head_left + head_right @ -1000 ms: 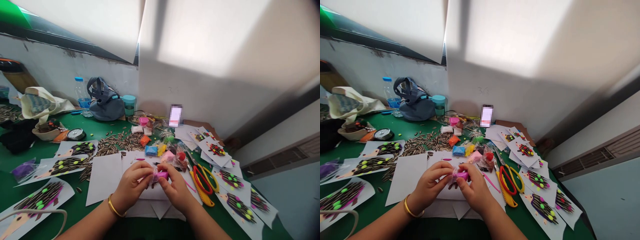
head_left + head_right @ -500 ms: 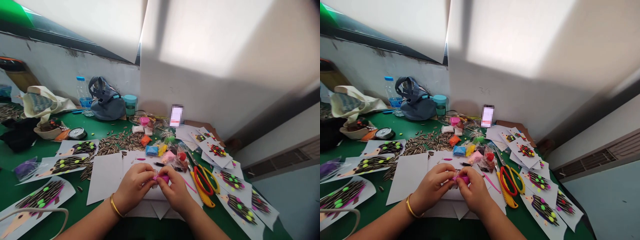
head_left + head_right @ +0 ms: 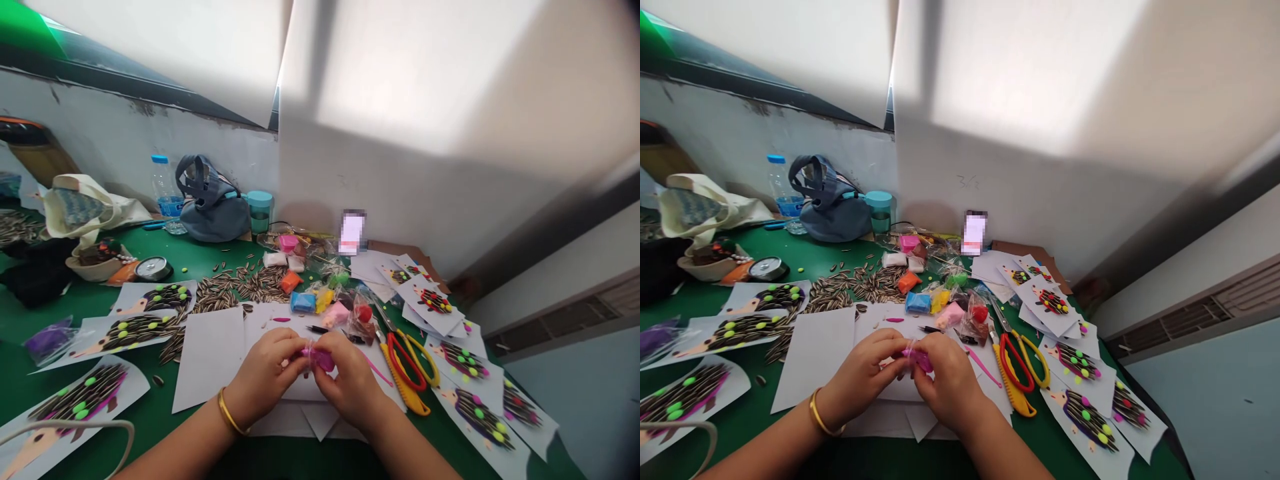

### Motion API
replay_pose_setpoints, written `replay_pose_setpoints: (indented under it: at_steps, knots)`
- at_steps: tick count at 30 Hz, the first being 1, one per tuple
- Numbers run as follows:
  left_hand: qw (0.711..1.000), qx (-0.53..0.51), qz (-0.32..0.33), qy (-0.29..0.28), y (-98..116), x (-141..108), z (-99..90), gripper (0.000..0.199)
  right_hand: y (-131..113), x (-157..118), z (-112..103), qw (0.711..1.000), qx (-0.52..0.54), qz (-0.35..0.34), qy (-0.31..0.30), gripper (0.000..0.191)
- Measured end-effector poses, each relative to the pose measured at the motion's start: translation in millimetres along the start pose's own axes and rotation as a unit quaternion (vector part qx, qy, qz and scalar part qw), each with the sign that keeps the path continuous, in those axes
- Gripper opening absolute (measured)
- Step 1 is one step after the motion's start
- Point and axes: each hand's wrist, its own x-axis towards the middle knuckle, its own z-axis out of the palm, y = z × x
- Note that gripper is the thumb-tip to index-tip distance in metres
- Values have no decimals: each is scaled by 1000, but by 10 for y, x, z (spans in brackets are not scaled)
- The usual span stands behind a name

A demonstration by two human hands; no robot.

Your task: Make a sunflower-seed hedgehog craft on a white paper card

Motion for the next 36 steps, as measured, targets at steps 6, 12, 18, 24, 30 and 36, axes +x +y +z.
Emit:
replay_pose_setpoints:
  at_steps: [6,12,18,24,30,36]
  knots:
    - [999,-37,-16,-8,-16,12,17,13,7,-26,18,999,-12,-38,-1,26]
    - [994,-93,-54,8,-3,36,24,6,3,-18,12,999,-32,-22,2,26]
    - [993,-107,-41,-22,0,26,1,16,-60,1,-4,999,-23,-23,7,26]
    - [989,-134,-63,-5,-8,32,13,12,-83,-1,-65,999,-4,-43,-8,25]
    - [988,-138,-62,-23,19,50,7,10,-31,-20,-43,1000,-10,-18,11,18]
    - [992,-118,-42,-16,14,38,-11,15,-65,-18,-53,1000,-3,-10,-5,18]
